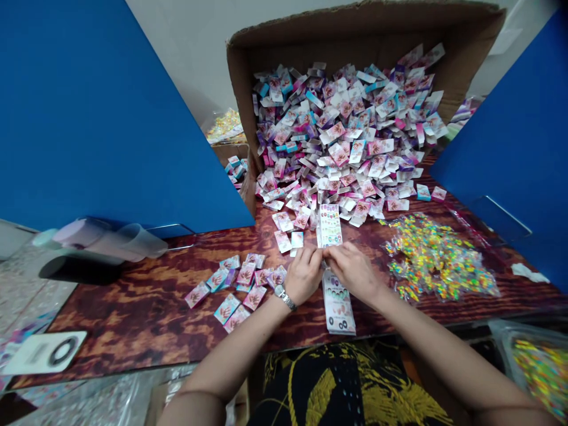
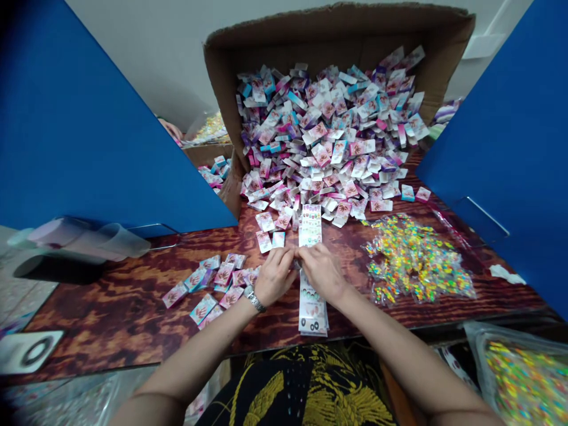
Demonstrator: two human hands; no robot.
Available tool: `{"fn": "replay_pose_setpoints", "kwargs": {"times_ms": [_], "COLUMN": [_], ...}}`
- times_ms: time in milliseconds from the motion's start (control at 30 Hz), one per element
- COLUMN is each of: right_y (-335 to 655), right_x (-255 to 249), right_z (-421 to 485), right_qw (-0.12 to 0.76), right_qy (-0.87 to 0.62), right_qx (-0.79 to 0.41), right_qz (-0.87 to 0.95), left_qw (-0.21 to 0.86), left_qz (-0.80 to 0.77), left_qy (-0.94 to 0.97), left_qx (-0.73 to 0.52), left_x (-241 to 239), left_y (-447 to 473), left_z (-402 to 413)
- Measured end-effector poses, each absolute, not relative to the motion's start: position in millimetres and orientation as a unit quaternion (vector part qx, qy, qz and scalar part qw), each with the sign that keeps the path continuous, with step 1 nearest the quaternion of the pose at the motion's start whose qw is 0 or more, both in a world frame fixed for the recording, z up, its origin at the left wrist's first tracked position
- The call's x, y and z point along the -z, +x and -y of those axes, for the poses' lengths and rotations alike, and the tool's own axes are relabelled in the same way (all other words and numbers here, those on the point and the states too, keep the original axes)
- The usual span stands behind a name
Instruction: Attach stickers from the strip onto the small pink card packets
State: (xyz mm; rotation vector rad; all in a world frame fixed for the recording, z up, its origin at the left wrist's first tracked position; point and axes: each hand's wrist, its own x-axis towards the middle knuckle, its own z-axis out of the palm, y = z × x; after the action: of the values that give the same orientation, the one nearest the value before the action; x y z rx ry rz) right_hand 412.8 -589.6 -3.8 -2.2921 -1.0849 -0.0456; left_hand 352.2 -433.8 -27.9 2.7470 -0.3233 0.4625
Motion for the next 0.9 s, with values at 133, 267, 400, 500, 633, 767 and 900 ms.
{"fn": "replay_pose_setpoints", "kwargs": {"times_ms": [133,267,400,500,633,767,900], "right_y": [415.8,429.8,435.1,427.9,414.7,407.3,406.0], "right_x": [0.1,0.6,3.8,7.1,10.3,10.3,17.0], "right_z": [587.3,588.9,591.1,596.5,606.7,607.3,600.2], "right_qw": [0.27,0.35,0.379,0.449,0.49,0.445,0.529], "right_qy": [-0.886,-0.863,-0.857,-0.833,-0.797,-0.804,-0.786], "right_qx": [0.064,-0.048,-0.12,-0.101,0.021,0.069,-0.026], "right_qz": [0.372,0.361,0.327,0.307,0.352,0.388,0.319], "left_qw": [0.162,0.151,0.165,0.218,0.298,0.312,0.286], "left_qz": [0.123,0.135,0.149,0.141,0.113,0.13,0.151], "left_qy": [0.965,0.963,0.962,0.954,0.93,0.921,0.926], "left_qx": [-0.168,-0.177,-0.157,-0.151,-0.184,-0.193,-0.197], "left_x": [28.1,30.5,30.9,28.3,23.6,21.8,21.7], "left_y": [349.4,348.7,351.7,354.3,356.5,355.7,352.8], "left_z": [435.8,438.4,439.2,436.3,432.5,434.5,436.0]}}
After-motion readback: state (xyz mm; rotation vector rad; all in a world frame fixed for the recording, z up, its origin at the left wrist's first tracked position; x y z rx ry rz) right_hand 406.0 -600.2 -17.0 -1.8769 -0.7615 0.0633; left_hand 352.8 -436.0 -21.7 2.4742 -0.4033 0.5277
